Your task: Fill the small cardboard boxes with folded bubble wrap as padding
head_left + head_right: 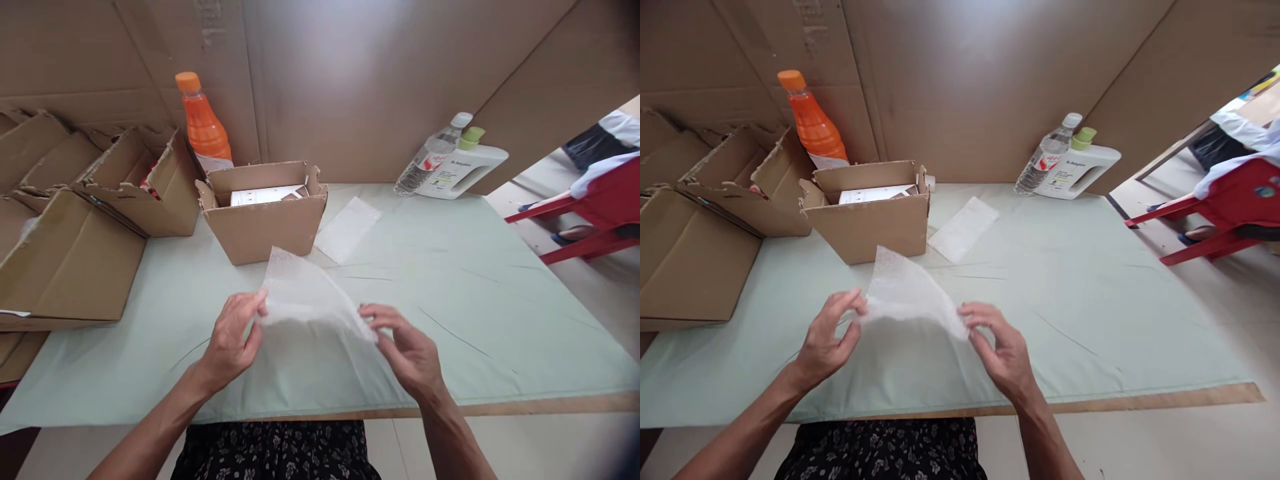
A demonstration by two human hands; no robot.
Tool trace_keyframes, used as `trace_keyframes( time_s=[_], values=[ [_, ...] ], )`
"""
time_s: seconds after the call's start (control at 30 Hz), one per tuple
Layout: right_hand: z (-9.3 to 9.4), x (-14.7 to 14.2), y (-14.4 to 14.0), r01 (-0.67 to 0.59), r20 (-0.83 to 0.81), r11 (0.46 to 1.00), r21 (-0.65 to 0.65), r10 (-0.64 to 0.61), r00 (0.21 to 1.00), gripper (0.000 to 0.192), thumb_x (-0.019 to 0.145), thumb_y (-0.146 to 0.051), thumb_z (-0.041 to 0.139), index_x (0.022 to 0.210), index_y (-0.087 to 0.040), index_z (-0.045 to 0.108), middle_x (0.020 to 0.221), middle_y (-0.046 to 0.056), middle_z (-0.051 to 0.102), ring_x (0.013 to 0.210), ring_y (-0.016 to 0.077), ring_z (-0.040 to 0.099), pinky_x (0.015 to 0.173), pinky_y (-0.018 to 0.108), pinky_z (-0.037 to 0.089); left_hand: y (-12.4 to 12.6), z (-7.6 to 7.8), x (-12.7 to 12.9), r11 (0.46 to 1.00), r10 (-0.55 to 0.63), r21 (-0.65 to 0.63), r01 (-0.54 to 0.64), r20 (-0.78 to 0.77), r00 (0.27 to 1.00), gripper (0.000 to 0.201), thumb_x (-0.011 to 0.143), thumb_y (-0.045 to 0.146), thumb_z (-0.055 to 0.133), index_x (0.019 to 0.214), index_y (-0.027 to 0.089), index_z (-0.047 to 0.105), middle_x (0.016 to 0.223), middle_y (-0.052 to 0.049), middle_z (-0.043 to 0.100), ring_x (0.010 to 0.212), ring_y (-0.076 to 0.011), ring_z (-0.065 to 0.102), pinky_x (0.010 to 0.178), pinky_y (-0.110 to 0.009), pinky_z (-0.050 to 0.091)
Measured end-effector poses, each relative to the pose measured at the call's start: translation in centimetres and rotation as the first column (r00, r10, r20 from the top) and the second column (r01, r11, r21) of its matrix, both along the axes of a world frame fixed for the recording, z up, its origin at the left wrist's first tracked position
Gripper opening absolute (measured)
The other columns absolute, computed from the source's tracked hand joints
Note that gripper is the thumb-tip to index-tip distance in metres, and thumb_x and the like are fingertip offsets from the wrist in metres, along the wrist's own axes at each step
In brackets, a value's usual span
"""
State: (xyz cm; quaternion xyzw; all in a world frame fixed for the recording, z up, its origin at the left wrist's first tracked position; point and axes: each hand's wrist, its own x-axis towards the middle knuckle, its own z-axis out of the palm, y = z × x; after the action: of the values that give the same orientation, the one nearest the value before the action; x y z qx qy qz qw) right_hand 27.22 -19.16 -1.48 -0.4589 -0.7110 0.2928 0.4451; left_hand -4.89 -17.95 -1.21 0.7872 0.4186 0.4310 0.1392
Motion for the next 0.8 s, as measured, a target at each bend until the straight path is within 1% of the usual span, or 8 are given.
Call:
trace_keyframes(
  time_s=[0.1,0.2,0.3,0.4,0.57,0.63,0.73,0.8],
  values=[
    [0.2,1.6,-2.0,-0.139,0.140,0.979,-0.151,0.160,0.977,0.021,0.094,-0.026,0.061,0.112,-0.031,0.070,0.114,0.004,0.075,0.114,0.0235,0.070,0.095,0.039,0.059,-2.7,0.2,-2.9,0.952,-0.165,-0.277,0.134,-0.094,0.982,0.075,0.082,0.002,0.049,0.151,0.032,0.041,0.101,-0.004,0.068,0.098,-0.0196,0.065,0.091,-0.037,0.055],
    [0.0,2.5,-2.2,-0.016,0.210,0.970,-0.241,0.068,0.975,0.023,0.095,-0.035,0.059,0.113,-0.029,0.073,0.113,0.007,0.076,0.108,0.0251,0.072,0.090,0.038,0.062,-4.5,-0.1,-5.0,0.882,-0.133,-0.461,0.097,-0.045,0.990,0.069,0.081,0.009,0.051,0.147,0.031,0.047,0.119,-0.008,0.067,0.113,-0.0240,0.064,0.096,-0.040,0.055],
    [0.2,2.0,-1.5,0.053,0.252,0.970,-0.236,0.008,0.968,0.024,0.096,-0.040,0.058,0.108,-0.028,0.074,0.112,0.007,0.077,0.106,0.0252,0.073,0.091,0.040,0.061,-4.7,0.0,-5.3,0.866,-0.077,-0.494,0.085,0.037,0.996,0.059,0.084,0.013,0.052,0.141,0.030,0.052,0.117,-0.007,0.069,0.112,-0.0240,0.066,0.098,-0.041,0.055],
    [0.4,-0.3,-1.8,-0.029,0.275,0.984,-0.175,0.077,0.958,0.032,0.095,-0.045,0.060,0.120,-0.028,0.070,0.126,0.009,0.071,0.119,0.0276,0.067,0.098,0.045,0.058,-4.3,0.1,-4.2,0.869,-0.089,-0.487,0.093,0.030,0.996,0.052,0.084,0.012,0.054,0.133,0.028,0.059,0.111,-0.005,0.072,0.106,-0.0218,0.067,0.094,-0.038,0.056],
    [-0.5,-6.0,-4.5,-0.153,0.418,0.984,-0.092,0.178,0.891,0.095,0.084,-0.059,0.068,0.161,-0.021,0.027,0.157,0.017,0.044,0.140,0.0366,0.048,0.104,0.053,0.052,-3.6,-0.5,-2.0,0.861,-0.117,-0.498,0.106,0.009,0.993,0.059,0.086,0.015,0.056,0.144,0.027,0.051,0.120,-0.008,0.070,0.103,-0.0202,0.067,0.089,-0.035,0.057],
    [-1.4,-7.2,-4.7,-0.119,0.513,0.993,0.012,0.096,0.853,0.088,0.087,-0.043,0.067,0.160,-0.018,0.026,0.154,0.019,0.047,0.138,0.0367,0.049,0.103,0.054,0.051,-3.3,-0.8,-1.5,0.822,-0.106,-0.564,0.082,-0.010,0.994,0.067,0.086,0.019,0.057,0.151,0.027,0.043,0.115,-0.008,0.071,0.089,-0.0189,0.067,0.077,-0.032,0.059],
    [-2.8,-6.5,-2.9,-0.035,0.614,0.984,0.177,-0.082,0.785,0.059,0.088,-0.015,0.051,0.147,-0.020,0.047,0.130,0.015,0.068,0.115,0.0307,0.065,0.094,0.049,0.052,-2.8,-1.7,-0.9,0.766,-0.099,-0.642,0.040,-0.057,0.993,0.081,0.084,0.021,0.058,0.159,0.027,0.028,0.108,-0.007,0.071,0.078,-0.0189,0.066,0.066,-0.031,0.058],
    [-3.3,-4.7,-0.9,0.017,0.637,0.971,0.239,-0.170,0.752,0.044,0.090,-0.013,0.047,0.131,-0.022,0.060,0.110,0.011,0.075,0.096,0.0271,0.071,0.087,0.046,0.052,-2.7,-2.5,-0.7,0.764,-0.088,-0.645,0.025,-0.066,0.994,0.085,0.083,0.020,0.056,0.161,0.026,0.022,0.107,-0.008,0.071,0.082,-0.0203,0.068,0.067,-0.032,0.058]
  ],
)
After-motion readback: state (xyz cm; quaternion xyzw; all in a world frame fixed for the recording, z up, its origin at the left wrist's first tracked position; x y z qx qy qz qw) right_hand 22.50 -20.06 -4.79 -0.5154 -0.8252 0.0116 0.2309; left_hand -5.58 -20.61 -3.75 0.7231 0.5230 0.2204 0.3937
